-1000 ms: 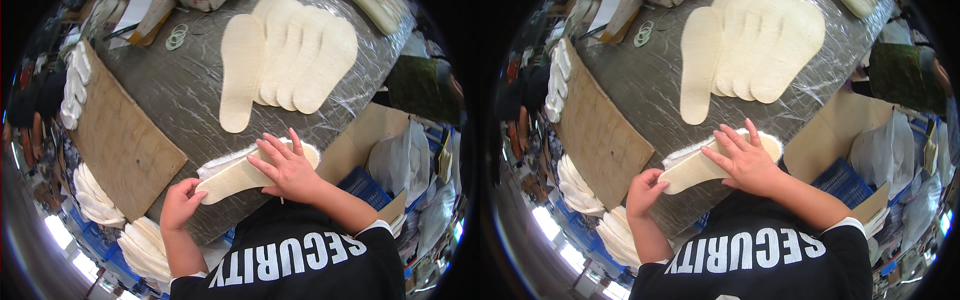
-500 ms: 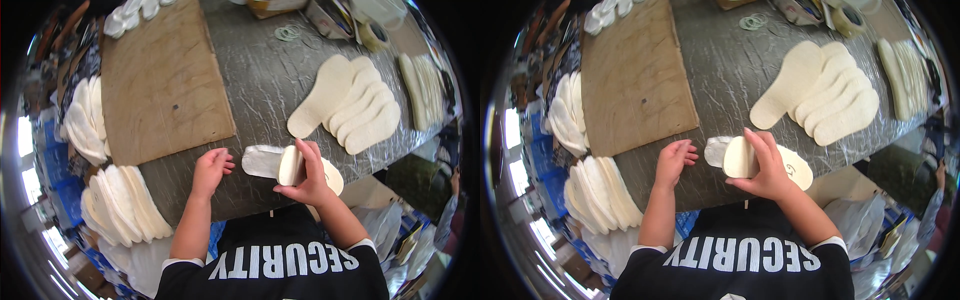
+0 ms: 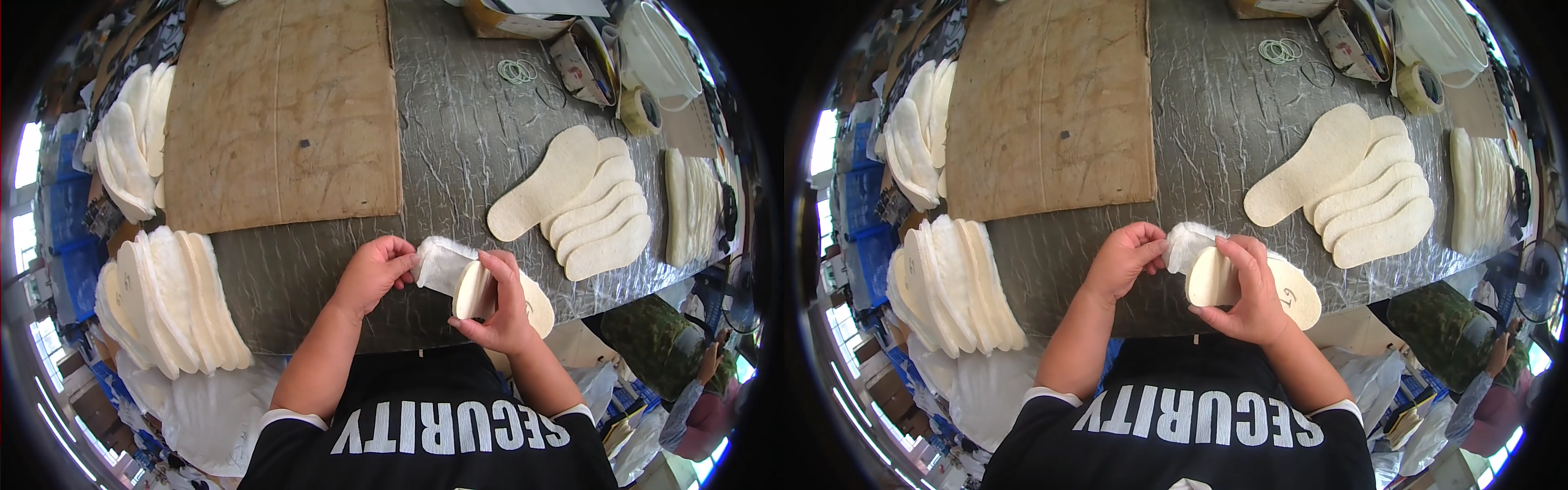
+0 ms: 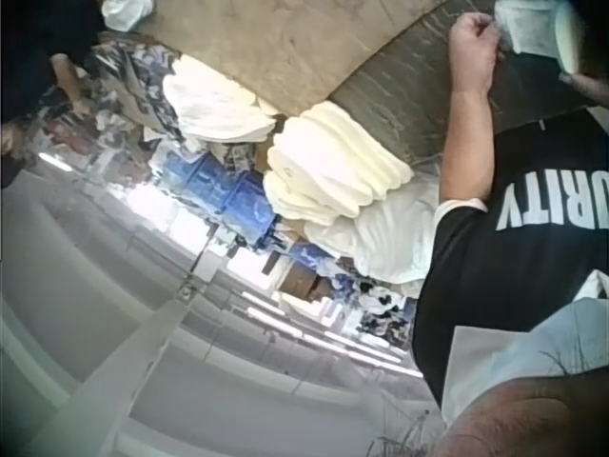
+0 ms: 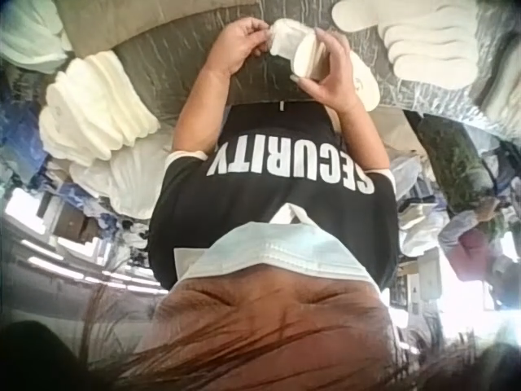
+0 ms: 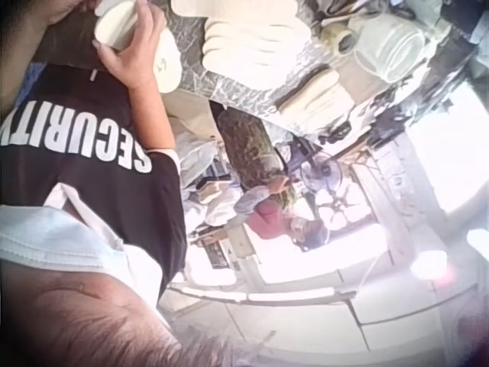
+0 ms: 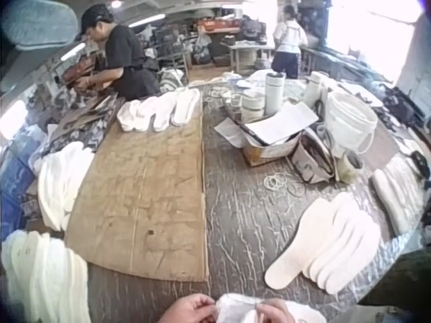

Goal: Handling and inspecting foam shoe insoles at a factory workbench.

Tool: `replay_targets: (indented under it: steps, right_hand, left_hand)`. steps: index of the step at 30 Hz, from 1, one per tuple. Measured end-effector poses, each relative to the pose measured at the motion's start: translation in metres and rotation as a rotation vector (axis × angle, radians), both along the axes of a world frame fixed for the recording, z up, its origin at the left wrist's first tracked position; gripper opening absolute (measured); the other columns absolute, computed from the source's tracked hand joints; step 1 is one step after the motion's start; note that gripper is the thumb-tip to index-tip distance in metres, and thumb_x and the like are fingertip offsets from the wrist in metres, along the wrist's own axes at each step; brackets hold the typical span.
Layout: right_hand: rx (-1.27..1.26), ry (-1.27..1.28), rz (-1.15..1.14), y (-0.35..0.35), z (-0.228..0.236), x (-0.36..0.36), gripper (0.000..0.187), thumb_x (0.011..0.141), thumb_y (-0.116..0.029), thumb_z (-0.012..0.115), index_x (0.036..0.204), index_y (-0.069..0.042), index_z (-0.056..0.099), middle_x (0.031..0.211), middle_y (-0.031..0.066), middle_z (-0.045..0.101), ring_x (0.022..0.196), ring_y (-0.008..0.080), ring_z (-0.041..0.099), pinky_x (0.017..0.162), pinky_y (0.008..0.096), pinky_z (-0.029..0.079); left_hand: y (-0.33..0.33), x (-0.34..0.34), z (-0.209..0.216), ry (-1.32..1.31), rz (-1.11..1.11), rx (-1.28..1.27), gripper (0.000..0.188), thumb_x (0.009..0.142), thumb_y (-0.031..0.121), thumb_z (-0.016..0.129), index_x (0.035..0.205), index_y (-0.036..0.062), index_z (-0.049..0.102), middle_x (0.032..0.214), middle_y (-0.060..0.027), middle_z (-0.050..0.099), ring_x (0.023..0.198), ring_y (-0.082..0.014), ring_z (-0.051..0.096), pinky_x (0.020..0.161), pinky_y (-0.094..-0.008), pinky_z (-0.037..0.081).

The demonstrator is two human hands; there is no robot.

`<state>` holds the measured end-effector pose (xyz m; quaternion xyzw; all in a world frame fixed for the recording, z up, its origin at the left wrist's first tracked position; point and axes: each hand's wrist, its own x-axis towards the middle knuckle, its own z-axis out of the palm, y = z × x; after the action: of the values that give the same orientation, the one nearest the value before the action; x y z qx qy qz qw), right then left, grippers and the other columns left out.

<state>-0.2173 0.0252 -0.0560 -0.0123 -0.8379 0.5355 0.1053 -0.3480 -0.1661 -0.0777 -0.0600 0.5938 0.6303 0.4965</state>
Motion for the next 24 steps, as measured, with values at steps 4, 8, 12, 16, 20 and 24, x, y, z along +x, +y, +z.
replay_targets:
  steps: [4, 8, 12, 16, 20, 24]
  right_hand:
    - [0.011, 0.018, 0.025, -0.001, 0.0, -0.001, 0.09, 0.064, -0.025, 0.086, 0.137, -0.003, 0.038, 0.121, 0.0219, 0.047, 0.106, 0.036, 0.052, 0.09, 0.0432, 0.044]
    - [0.003, 0.018, 0.021, -0.003, 0.001, 0.0, 0.09, 0.063, -0.023, 0.086, 0.137, -0.004, 0.038, 0.121, 0.0217, 0.047, 0.106, 0.0356, 0.052, 0.089, 0.0426, 0.045]
    - [-0.009, 0.02, -0.016, -0.005, 0.001, 0.001, 0.09, 0.063, -0.021, 0.086, 0.137, -0.004, 0.038, 0.12, 0.0213, 0.048, 0.105, 0.0351, 0.053, 0.088, 0.0421, 0.045]
    - [0.002, 0.031, 0.011, -0.006, 0.002, 0.001, 0.09, 0.063, -0.021, 0.086, 0.137, -0.005, 0.039, 0.12, 0.0211, 0.048, 0.104, 0.0349, 0.053, 0.087, 0.0418, 0.046]
    - [0.012, 0.03, 0.007, -0.008, 0.005, 0.0, 0.09, 0.061, -0.019, 0.087, 0.137, -0.005, 0.04, 0.119, 0.02, 0.048, 0.104, 0.0347, 0.053, 0.086, 0.0415, 0.046]
    - [0.05, 0.041, -0.039, -0.01, 0.011, -0.002, 0.089, 0.058, -0.018, 0.088, 0.135, -0.007, 0.043, 0.115, 0.0174, 0.047, 0.103, 0.0338, 0.05, 0.087, 0.0427, 0.044]
  left_hand:
    - [0.0, 0.003, 0.002, -0.007, 0.005, -0.025, 0.017, 0.092, 0.02, 0.066, 0.098, 0.0041, 0.064, 0.079, 0.0009, 0.062, 0.064, -0.0062, 0.054, 0.057, -0.02, 0.044]
    - [0.0, 0.008, -0.002, 0.101, -0.056, -0.107, 0.02, 0.094, 0.021, 0.064, 0.097, 0.0011, 0.064, 0.082, -0.0012, 0.064, 0.067, -0.0076, 0.054, 0.06, -0.0227, 0.046]
    - [-0.001, 0.021, -0.006, 0.342, -0.025, -0.127, 0.02, 0.095, 0.021, 0.062, 0.094, 0.0008, 0.063, 0.08, -0.0015, 0.063, 0.068, -0.0085, 0.054, 0.062, -0.0251, 0.046]
    - [-0.001, 0.025, -0.008, 0.542, -0.085, -0.145, 0.02, 0.098, 0.018, 0.058, 0.091, 0.0004, 0.061, 0.078, -0.0017, 0.063, 0.07, -0.0087, 0.054, 0.064, -0.0254, 0.046]
    - [0.003, 0.025, -0.005, 0.333, 0.07, -0.09, 0.019, 0.099, 0.018, 0.056, 0.091, 0.0008, 0.061, 0.079, -0.0009, 0.062, 0.071, -0.0076, 0.054, 0.066, -0.0239, 0.046]
    - [0.006, 0.024, 0.006, 0.071, 0.168, 0.219, 0.019, 0.1, 0.019, 0.055, 0.093, 0.0019, 0.061, 0.081, 0.0006, 0.061, 0.073, -0.0055, 0.053, 0.068, -0.0217, 0.046]
